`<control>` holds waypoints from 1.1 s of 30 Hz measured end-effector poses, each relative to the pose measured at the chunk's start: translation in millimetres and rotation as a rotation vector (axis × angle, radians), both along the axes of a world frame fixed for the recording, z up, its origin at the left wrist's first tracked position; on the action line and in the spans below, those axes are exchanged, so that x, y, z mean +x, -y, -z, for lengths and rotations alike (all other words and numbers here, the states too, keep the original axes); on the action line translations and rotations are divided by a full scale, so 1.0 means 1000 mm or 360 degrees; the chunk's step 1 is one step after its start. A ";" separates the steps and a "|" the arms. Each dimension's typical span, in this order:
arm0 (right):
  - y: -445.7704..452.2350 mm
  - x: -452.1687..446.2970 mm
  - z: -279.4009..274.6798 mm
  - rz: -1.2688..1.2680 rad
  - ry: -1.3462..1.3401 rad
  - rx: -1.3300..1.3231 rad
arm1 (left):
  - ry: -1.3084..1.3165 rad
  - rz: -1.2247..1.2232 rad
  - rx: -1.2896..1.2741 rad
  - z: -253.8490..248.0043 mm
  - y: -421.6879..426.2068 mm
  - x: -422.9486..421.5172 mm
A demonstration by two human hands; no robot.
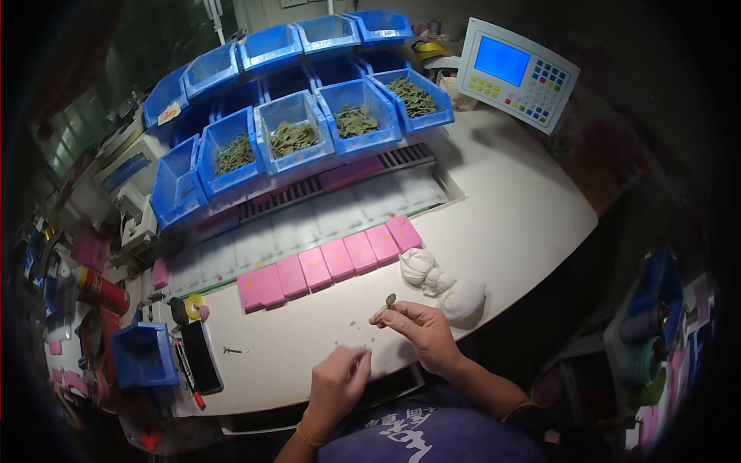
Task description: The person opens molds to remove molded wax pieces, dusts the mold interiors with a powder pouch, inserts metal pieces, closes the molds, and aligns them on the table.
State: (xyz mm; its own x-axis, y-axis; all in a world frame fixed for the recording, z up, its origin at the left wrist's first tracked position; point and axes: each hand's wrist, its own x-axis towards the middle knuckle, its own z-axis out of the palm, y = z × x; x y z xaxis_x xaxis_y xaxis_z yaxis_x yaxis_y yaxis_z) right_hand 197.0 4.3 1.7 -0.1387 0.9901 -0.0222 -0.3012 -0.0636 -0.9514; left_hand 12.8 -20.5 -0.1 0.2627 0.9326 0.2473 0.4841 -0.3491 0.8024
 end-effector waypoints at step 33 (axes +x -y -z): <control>-0.083 0.068 -0.018 0.0431 0.0662 -0.0032 | -0.0373 -0.0366 0.0303 0.051 0.022 -0.049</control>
State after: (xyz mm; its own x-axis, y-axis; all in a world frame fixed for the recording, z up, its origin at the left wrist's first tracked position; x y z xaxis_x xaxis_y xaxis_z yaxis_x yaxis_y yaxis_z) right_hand 264.9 87.3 19.3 0.1481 0.9881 -0.0404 0.0953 -0.0549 -0.9939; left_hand -36.2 -42.8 -51.1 0.1220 0.9170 0.3799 0.7300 -0.3422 0.5917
